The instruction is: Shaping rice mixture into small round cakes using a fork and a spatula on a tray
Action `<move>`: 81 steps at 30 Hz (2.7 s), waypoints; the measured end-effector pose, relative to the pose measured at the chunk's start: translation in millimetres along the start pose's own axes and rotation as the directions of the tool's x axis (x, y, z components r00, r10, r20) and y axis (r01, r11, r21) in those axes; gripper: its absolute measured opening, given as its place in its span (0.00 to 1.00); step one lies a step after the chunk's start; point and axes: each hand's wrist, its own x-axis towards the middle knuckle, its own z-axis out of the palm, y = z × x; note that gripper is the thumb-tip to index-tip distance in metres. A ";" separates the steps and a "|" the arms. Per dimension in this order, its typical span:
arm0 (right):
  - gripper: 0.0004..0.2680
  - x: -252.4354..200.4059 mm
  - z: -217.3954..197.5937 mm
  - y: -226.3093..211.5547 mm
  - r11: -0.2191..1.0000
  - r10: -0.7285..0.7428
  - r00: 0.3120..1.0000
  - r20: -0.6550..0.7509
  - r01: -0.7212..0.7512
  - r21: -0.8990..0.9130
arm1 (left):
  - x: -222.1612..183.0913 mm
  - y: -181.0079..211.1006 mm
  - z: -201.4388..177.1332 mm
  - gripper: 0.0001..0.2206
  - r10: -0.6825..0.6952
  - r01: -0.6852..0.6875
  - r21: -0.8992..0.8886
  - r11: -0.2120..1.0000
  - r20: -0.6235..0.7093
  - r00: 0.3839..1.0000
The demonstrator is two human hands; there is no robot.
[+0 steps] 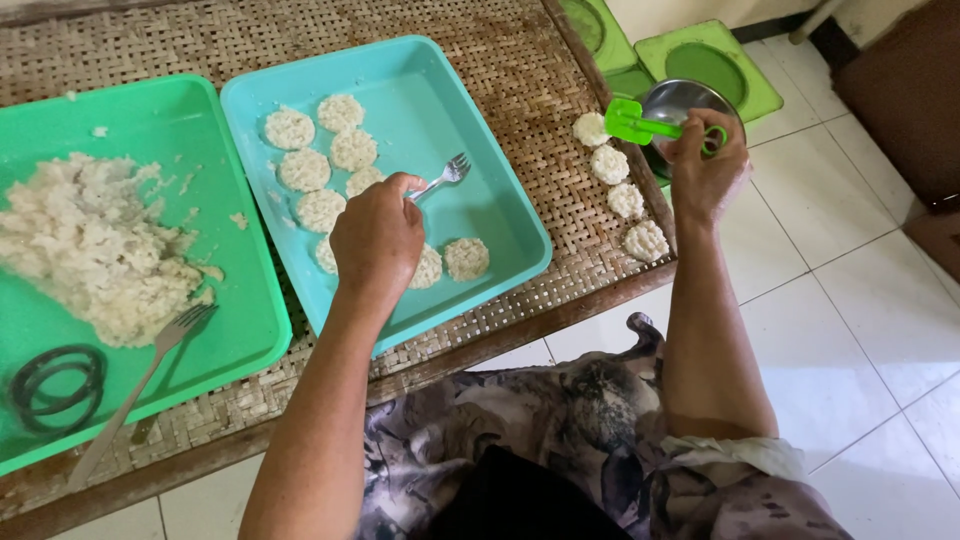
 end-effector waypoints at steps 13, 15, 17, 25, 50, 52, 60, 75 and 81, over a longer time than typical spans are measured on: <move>0.07 3.5 -27.5 -93.8 0.561 0.013 0.892 0.451 -0.380 0.736 | -10.7 -28.4 -26.3 0.17 0.000 -0.002 -0.006 1.000 -0.261 0.965; 0.18 4.1 -28.1 -105.8 0.533 -0.020 0.749 0.662 -0.552 0.641 | -15.4 -31.9 -31.3 0.14 -0.031 0.045 0.043 0.998 -0.291 0.956; 0.17 1.9 -22.4 -105.1 0.480 -0.049 0.708 0.705 -0.602 0.638 | -21.5 -30.4 -40.2 0.15 -0.078 0.090 0.036 0.995 -0.252 0.964; 0.16 -0.2 -14.1 -91.5 0.575 -0.093 0.542 0.835 -0.656 0.490 | -35.3 -23.8 -53.6 0.15 -0.086 0.091 0.035 0.995 -0.140 0.986; 0.04 -8.2 58.6 -120.1 0.922 -0.103 0.630 0.770 -0.230 0.312 | -51.1 -22.9 -59.4 0.14 -0.069 0.067 0.101 0.993 0.008 0.998; 0.03 -6.7 61.2 -122.1 0.924 -0.153 0.634 0.758 -0.180 0.337 | -51.8 -22.7 -60.2 0.14 -0.060 0.057 0.098 0.994 0.024 0.998; 0.05 2.3 101.9 -170.8 0.946 0.057 0.389 0.919 -0.317 0.075 | -54.0 -28.8 -62.5 0.13 -0.060 0.062 0.070 0.996 -0.029 0.998; 0.11 41.9 69.3 -214.5 0.960 -0.109 -0.244 0.964 0.225 0.166 | -50.8 -37.0 -63.6 0.15 -0.084 0.084 0.005 0.996 -0.010 0.996; 0.07 46.5 45.0 -238.6 0.934 0.171 -0.088 0.981 0.330 -0.133 | -47.5 -38.4 -59.6 0.14 -0.087 0.087 -0.006 0.996 0.003 0.996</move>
